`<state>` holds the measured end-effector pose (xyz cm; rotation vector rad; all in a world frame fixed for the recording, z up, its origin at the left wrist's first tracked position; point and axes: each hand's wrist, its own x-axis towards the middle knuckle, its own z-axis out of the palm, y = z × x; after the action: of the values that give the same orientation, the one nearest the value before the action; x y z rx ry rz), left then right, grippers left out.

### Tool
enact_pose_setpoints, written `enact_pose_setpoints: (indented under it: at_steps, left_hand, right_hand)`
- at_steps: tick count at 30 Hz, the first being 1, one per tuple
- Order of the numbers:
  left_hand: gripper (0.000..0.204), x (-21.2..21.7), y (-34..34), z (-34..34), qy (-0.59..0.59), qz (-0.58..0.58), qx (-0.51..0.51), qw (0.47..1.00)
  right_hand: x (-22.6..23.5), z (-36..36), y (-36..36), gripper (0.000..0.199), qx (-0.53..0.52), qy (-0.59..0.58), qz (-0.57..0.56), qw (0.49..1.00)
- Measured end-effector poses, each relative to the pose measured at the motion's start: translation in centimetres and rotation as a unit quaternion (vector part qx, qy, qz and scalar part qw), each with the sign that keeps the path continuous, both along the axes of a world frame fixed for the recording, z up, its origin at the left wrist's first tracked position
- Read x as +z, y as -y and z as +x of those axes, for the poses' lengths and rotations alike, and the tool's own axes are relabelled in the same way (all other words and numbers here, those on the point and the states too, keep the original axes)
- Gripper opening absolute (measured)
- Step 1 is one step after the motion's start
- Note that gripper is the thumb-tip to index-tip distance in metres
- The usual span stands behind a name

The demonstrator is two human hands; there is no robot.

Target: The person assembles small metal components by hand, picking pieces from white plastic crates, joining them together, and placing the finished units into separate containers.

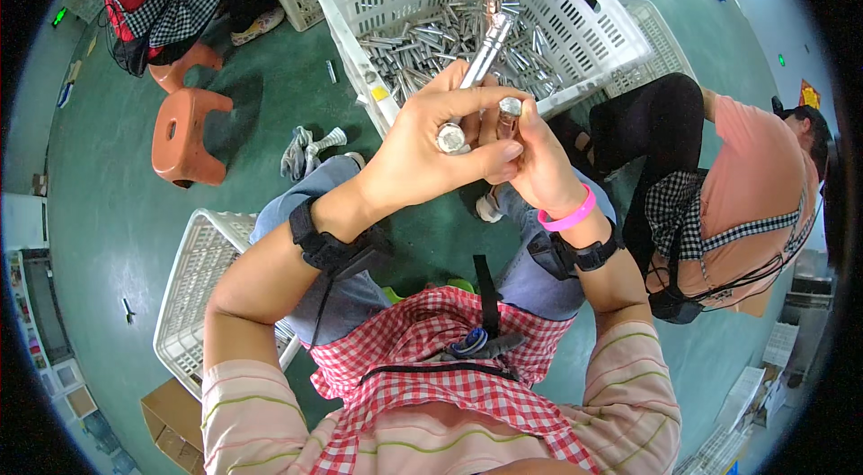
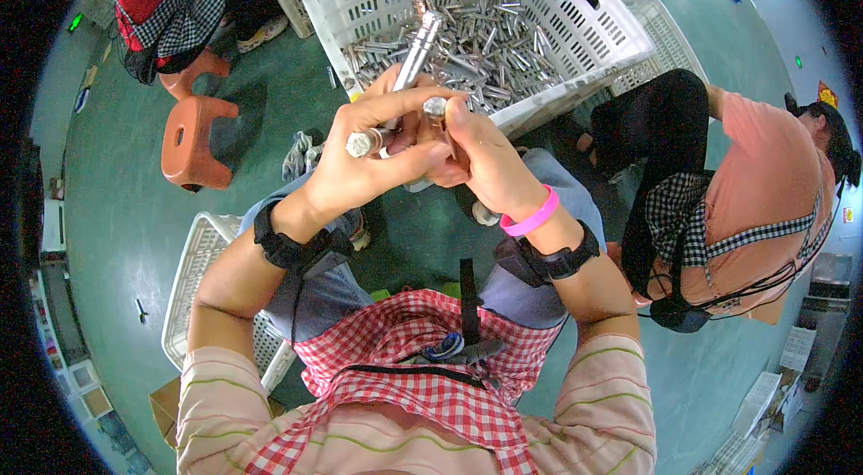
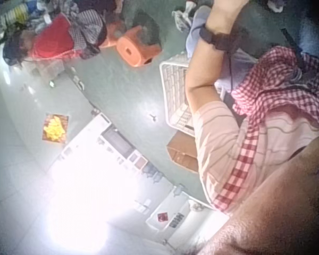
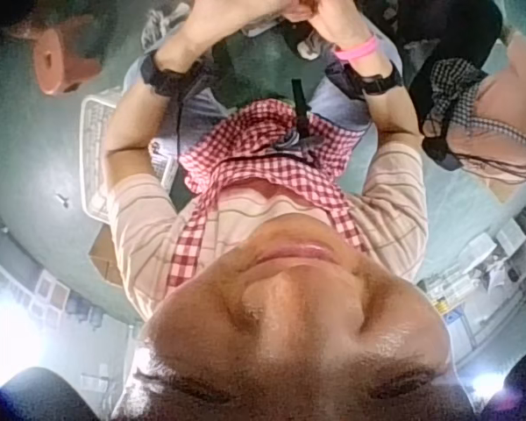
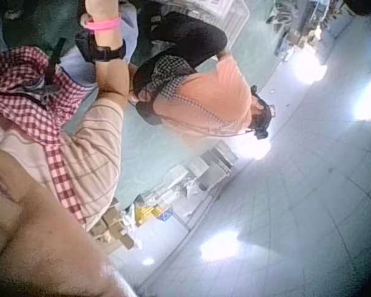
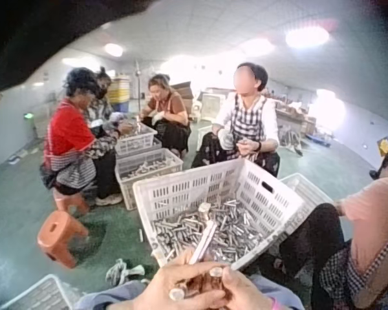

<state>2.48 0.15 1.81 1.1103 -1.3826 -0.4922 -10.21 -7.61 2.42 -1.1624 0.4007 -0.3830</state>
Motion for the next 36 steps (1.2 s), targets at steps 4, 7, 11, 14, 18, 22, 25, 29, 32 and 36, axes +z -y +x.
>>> enact_pose_setpoints:
  at_steps: [4, 7, 11, 14, 18, 22, 25, 29, 32, 36]
  left_hand:
    - [0.027, -0.4, 0.4, 0.3, -0.044, 0.0, -0.044, 0.998]
    - [0.025, -0.6, 0.7, 0.4, -0.074, 0.003, -0.055, 0.996]
    - [0.024, -0.2, 1.0, 0.4, -0.129, 0.019, -0.075, 0.989]
    - [0.024, -0.5, 1.3, 0.8, -0.13, 0.042, -0.082, 0.987]
    - [0.024, -0.8, 1.9, 1.0, -0.091, 0.025, -0.086, 0.992]
    - [0.024, -0.9, 1.9, 0.8, -0.114, 0.014, -0.072, 0.991]
    - [0.028, -0.4, 1.7, 1.3, -0.078, 0.025, -0.074, 0.994]
    - [0.038, 0.8, 1.2, 2.3, -0.088, 0.071, -0.139, 0.984]
    - [0.041, 1.2, 1.1, 2.3, -0.145, 0.087, -0.189, 0.967]
    - [0.035, 1.0, 1.5, 1.9, -0.082, 0.062, -0.125, 0.987]
  right_hand:
    - [-2.1, -0.6, 1.6, 0.056, 0.103, 0.049, -0.004, 0.993]
    - [-2.3, -0.5, 2.1, 0.058, 0.132, 0.069, -0.012, 0.989]
    - [-1.7, -0.4, 2.3, 0.059, 0.146, 0.06, -0.015, 0.987]
    - [-1.6, -0.3, 2.4, 0.06, 0.16, 0.081, 0.031, 0.983]
    - [-2.1, -0.2, 2.5, 0.06, 0.142, 0.09, 0.018, 0.986]
    - [-1.8, 0.0, 2.7, 0.06, 0.134, 0.048, -0.035, 0.989]
    - [-1.4, 0.0, 2.7, 0.06, 0.139, 0.057, -0.042, 0.988]
    - [-1.3, 0.0, 2.7, 0.059, 0.141, 0.058, -0.053, 0.987]
    - [-1.3, -0.3, 3.3, 0.057, 0.135, 0.043, -0.131, 0.981]
    - [-0.7, -0.4, 3.0, 0.056, 0.095, 0.048, -0.231, 0.967]
